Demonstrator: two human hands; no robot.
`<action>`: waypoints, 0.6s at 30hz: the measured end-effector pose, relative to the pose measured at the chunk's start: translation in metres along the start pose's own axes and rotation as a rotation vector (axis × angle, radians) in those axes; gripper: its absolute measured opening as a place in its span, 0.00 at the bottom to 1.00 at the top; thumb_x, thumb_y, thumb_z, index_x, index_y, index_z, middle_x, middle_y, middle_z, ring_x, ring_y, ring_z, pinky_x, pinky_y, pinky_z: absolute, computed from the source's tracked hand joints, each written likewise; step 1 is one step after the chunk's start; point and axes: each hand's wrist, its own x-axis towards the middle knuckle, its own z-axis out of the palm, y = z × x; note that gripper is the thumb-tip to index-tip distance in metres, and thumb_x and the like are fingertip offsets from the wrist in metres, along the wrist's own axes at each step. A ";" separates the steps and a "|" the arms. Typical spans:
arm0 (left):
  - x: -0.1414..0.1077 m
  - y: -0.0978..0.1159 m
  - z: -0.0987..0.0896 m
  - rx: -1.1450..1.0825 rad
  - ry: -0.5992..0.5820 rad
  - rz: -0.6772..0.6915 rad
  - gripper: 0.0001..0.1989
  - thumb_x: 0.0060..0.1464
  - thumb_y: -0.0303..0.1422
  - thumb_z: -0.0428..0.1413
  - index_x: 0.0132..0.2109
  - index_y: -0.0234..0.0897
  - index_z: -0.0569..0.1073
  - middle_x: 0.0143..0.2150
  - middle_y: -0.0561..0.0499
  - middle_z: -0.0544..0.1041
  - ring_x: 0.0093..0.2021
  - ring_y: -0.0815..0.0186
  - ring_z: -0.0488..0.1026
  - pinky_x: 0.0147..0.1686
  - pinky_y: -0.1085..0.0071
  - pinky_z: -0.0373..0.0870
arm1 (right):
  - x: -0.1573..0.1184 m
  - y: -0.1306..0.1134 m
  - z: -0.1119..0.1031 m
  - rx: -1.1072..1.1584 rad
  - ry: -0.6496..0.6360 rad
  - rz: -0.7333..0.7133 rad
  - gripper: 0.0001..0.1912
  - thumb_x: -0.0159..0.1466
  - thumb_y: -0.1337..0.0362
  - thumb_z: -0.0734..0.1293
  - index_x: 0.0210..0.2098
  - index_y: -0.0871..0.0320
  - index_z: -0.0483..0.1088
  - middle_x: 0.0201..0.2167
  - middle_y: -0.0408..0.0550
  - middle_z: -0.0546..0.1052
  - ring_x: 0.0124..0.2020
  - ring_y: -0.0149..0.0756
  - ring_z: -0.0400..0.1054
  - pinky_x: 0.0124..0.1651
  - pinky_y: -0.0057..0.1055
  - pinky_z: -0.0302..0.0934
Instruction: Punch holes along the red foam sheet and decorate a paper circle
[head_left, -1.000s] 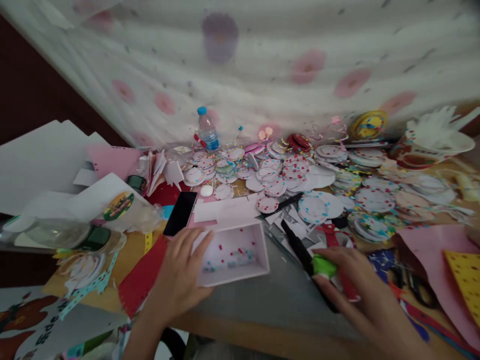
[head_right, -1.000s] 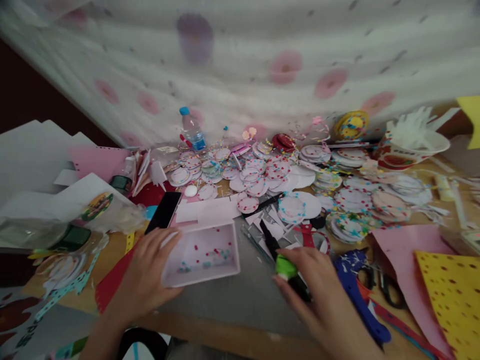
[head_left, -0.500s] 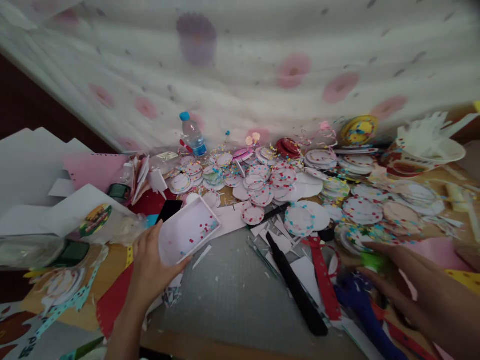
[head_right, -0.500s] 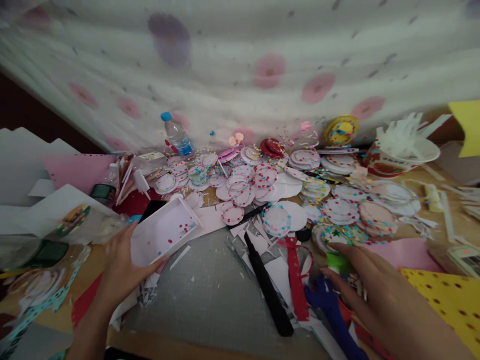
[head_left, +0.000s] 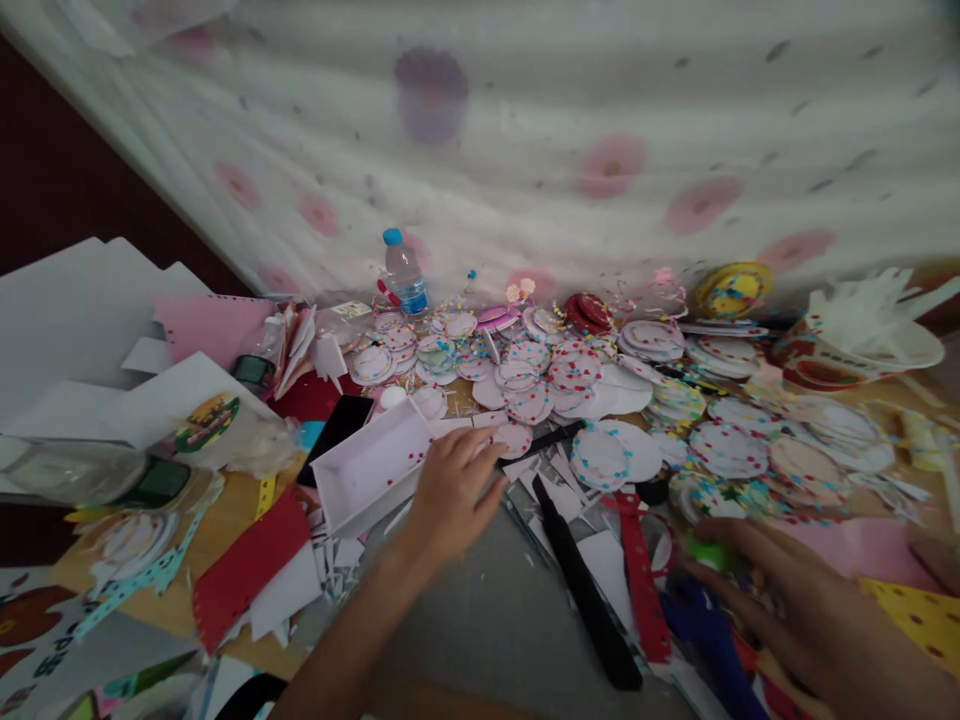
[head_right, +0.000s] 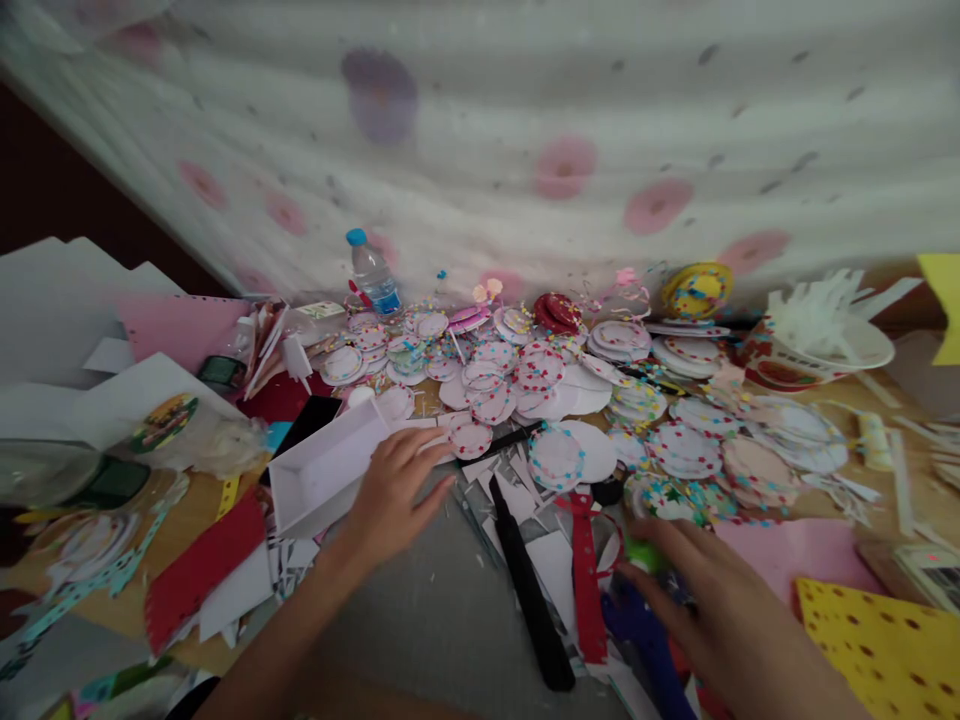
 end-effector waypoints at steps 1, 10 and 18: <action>0.010 0.002 0.010 0.009 -0.032 0.045 0.15 0.59 0.31 0.55 0.53 0.38 0.69 0.57 0.43 0.71 0.58 0.54 0.64 0.54 0.56 0.64 | 0.000 -0.006 0.004 -0.002 -0.061 -0.040 0.10 0.60 0.54 0.66 0.39 0.46 0.75 0.34 0.52 0.78 0.33 0.45 0.74 0.33 0.40 0.71; 0.029 -0.013 0.021 0.008 -0.013 0.108 0.06 0.59 0.27 0.54 0.36 0.37 0.75 0.36 0.50 0.79 0.51 0.57 0.69 0.53 0.56 0.61 | 0.004 -0.034 0.051 -0.026 -0.270 -0.151 0.19 0.59 0.76 0.57 0.42 0.54 0.74 0.43 0.54 0.75 0.42 0.42 0.70 0.42 0.40 0.69; -0.037 -0.008 -0.045 -0.060 0.191 0.098 0.05 0.60 0.25 0.52 0.39 0.37 0.72 0.36 0.50 0.77 0.42 0.61 0.71 0.47 0.61 0.64 | 0.008 -0.065 0.080 -0.249 -0.077 -0.099 0.16 0.61 0.72 0.60 0.46 0.58 0.72 0.49 0.60 0.70 0.45 0.50 0.66 0.44 0.49 0.65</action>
